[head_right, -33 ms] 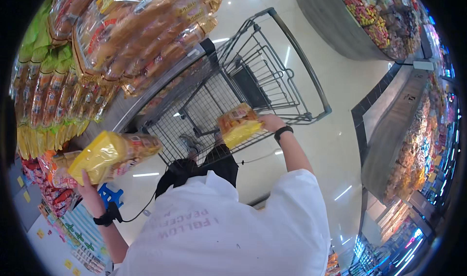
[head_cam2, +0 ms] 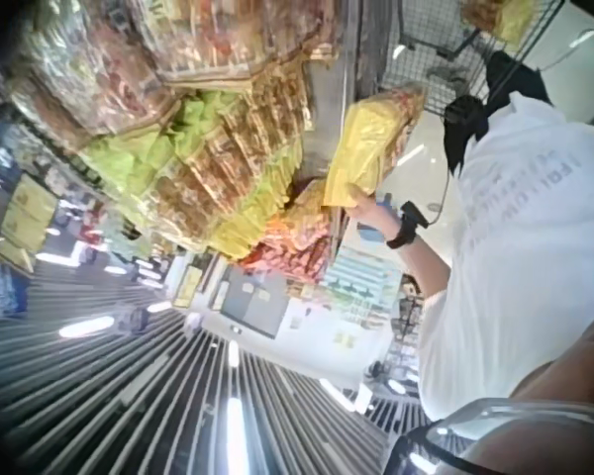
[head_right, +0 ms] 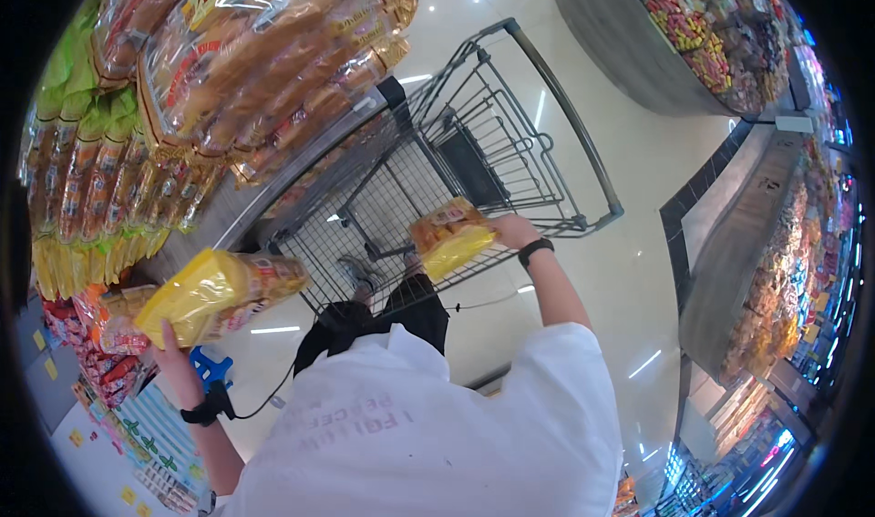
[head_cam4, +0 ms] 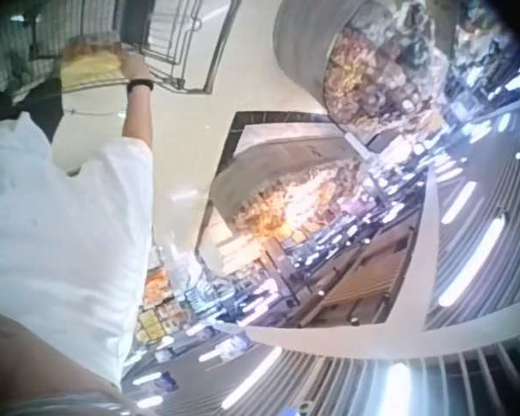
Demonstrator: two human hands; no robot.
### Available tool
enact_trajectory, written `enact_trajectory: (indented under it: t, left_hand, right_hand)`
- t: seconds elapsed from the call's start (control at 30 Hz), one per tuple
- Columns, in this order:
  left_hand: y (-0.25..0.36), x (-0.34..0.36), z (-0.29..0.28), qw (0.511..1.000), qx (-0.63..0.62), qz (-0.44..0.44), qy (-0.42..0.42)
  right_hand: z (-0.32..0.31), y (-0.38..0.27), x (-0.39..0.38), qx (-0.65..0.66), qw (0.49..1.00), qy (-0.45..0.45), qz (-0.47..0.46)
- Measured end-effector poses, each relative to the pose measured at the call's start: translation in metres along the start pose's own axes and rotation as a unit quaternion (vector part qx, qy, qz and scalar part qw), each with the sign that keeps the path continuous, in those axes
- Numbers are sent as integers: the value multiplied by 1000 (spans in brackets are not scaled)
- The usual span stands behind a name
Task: The person picks up bags of snacks from the supermarket shelves and places them into a shopping cart.
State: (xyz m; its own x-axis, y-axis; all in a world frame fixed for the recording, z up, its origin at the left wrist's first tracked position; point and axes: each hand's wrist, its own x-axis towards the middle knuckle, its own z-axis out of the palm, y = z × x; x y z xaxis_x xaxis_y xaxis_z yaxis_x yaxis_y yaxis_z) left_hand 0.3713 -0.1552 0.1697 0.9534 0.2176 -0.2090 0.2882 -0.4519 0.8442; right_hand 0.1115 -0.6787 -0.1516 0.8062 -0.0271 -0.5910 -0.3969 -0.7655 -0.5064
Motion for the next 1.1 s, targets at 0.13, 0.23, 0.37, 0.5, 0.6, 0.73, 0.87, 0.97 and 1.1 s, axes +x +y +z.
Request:
enact_trajectory:
  t: [0.13,0.23,0.37,0.5,0.6,0.73,0.87,0.97,1.1]
  left_hand:
    - [-12,-17,33,998,-8,-44,-52]
    - [-21,-30,65,988,-50,-64,-131]
    - [-52,-40,127,961,-94,-68,-251]
    - [-91,-57,222,939,-39,-40,-341]
    - [-103,-79,292,932,-86,-1,-352]
    - [-126,-92,331,919,-35,-57,-388]
    - [-158,-59,320,834,20,-140,-533]
    - [-151,-35,287,822,59,-199,-530]
    - [-178,-2,212,861,0,-258,-439]
  right_hand:
    - [-23,-3,-9,-98,992,40,70]
    - [-1,-3,-5,-208,964,-8,163]
    - [-88,-167,-15,35,945,298,-131]
    - [-95,-251,-19,-43,940,239,-240]
    - [-87,-236,0,-106,954,169,-223]
    - [-75,-184,34,-168,970,101,-146]
    - [-20,-136,75,-236,951,67,-189]
    - [47,-93,95,-283,947,111,-106]
    - [78,-106,98,-224,972,72,-27]
